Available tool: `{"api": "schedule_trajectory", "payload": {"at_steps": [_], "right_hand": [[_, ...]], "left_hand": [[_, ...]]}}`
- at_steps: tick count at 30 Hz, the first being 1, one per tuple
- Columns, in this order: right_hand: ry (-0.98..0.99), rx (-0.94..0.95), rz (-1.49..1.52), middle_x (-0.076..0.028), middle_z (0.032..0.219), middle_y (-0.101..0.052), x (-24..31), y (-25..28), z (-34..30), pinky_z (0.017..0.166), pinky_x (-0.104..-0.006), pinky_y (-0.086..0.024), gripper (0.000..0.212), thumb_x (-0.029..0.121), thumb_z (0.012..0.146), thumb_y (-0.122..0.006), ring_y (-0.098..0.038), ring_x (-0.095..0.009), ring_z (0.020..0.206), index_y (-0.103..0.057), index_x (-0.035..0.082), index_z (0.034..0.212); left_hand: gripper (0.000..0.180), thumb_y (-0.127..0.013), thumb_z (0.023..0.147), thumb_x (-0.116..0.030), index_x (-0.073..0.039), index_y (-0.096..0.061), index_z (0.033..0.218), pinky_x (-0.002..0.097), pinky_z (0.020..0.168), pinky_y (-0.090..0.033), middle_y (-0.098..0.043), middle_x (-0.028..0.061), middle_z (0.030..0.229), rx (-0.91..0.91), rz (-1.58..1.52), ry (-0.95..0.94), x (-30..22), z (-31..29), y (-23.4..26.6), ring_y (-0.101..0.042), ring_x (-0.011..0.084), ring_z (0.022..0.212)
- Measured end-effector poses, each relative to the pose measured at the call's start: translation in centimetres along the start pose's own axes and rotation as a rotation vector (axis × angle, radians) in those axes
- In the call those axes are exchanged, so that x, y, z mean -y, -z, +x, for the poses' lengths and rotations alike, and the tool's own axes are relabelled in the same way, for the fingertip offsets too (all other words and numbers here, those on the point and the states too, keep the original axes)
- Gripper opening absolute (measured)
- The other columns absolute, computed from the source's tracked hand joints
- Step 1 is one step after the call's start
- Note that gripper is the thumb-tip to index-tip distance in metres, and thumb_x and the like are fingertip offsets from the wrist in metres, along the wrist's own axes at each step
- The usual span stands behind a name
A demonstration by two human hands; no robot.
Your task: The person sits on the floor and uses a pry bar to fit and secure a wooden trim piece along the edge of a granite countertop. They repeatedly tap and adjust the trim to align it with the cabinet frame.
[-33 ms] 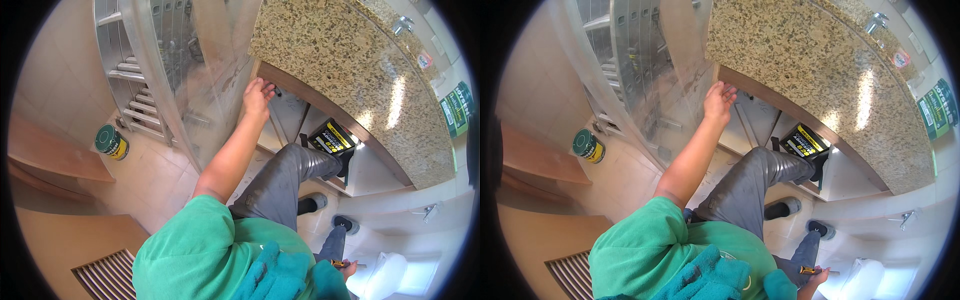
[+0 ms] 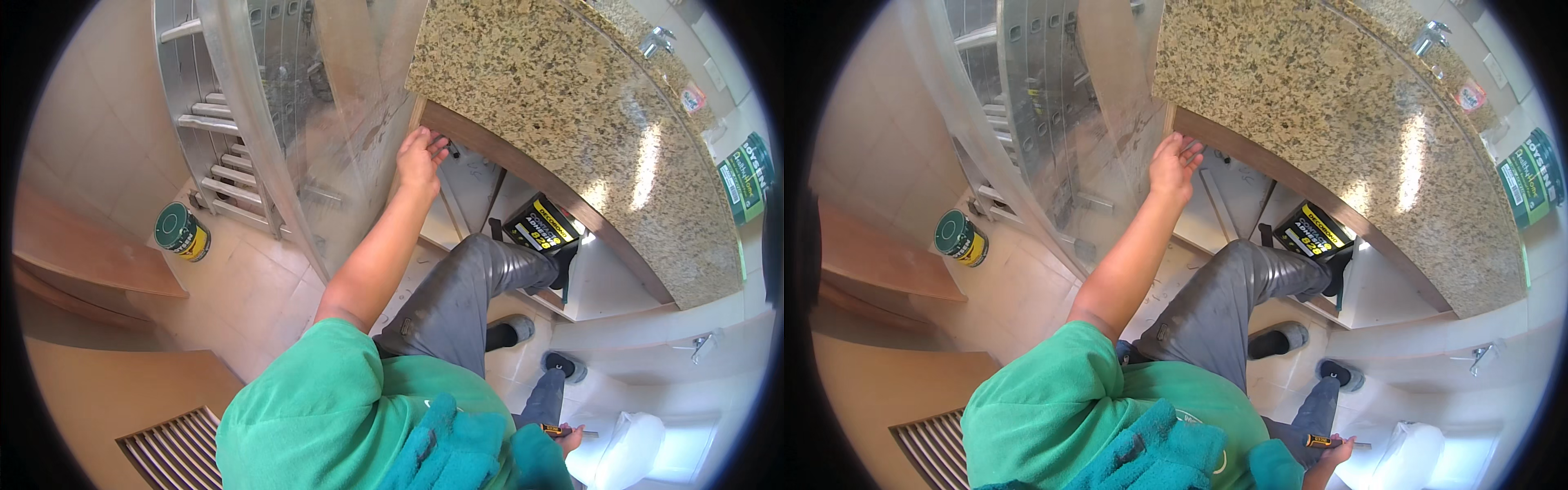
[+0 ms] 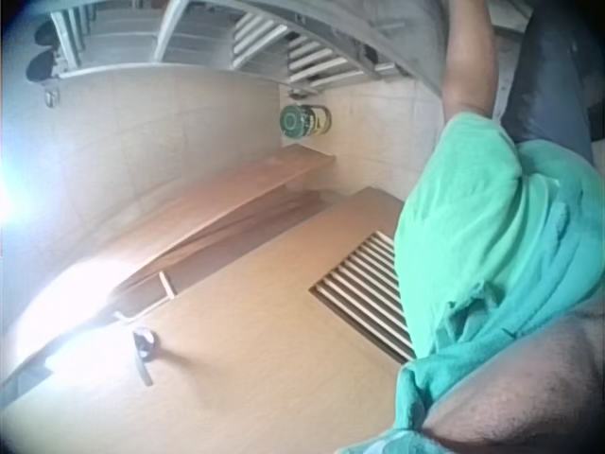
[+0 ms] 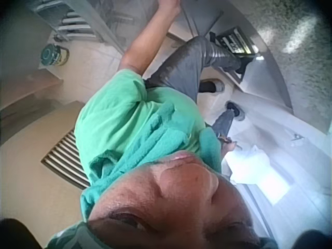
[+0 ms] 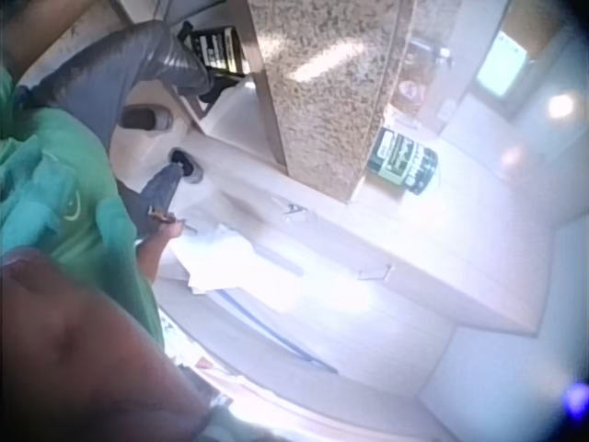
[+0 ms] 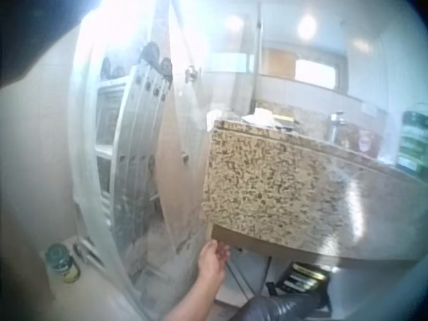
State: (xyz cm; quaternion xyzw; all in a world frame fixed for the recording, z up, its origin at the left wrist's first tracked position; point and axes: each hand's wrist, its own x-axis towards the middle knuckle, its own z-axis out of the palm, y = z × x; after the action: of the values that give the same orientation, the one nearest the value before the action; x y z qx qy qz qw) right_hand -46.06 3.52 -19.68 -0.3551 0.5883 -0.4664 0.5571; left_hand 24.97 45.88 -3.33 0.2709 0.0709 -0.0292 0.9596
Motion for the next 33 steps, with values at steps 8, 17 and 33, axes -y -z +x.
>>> {"api": "schedule_trajectory", "payload": {"at_steps": [8,17,33], "right_hand": [[0.020,0.012,0.060,-0.009,0.077,-0.046,-0.8,-0.6,0.1,0.069,-0.0398,-0.050,0.042,0.042,0.101,-0.059,-0.053,-0.026,0.072,-0.039,0.007,0.089],[0.051,0.065,0.058,-0.008,0.076,-0.046,-0.6,-0.7,-0.6,0.069,-0.0388,-0.051,0.042,0.041,0.101,-0.060,-0.053,-0.025,0.072,-0.039,0.007,0.087],[0.064,-0.003,0.074,-0.008,0.073,-0.046,-0.2,-2.1,-2.5,0.069,-0.0377,-0.051,0.043,0.041,0.102,-0.058,-0.053,-0.025,0.071,-0.039,0.008,0.083]], "left_hand": [[0.037,-0.056,0.100,-0.013,-0.003,-0.050,0.135,0.0345,0.077,-0.052,-0.064,0.0109,0.115,-0.014,0.077,-0.050,-0.3,0.1,-0.1,-0.065,0.0201,0.094],[0.058,-0.058,0.093,-0.005,-0.005,-0.043,0.150,0.0268,0.074,-0.050,-0.065,0.0040,0.096,0.057,0.522,-0.492,-0.1,-0.8,-0.1,-0.060,0.0107,0.080],[0.061,-0.064,0.090,-0.009,0.003,-0.045,0.147,0.0298,0.074,-0.050,-0.063,0.0064,0.083,0.110,0.988,-0.752,-1.9,-0.2,-1.6,-0.059,0.0155,0.076]]}}
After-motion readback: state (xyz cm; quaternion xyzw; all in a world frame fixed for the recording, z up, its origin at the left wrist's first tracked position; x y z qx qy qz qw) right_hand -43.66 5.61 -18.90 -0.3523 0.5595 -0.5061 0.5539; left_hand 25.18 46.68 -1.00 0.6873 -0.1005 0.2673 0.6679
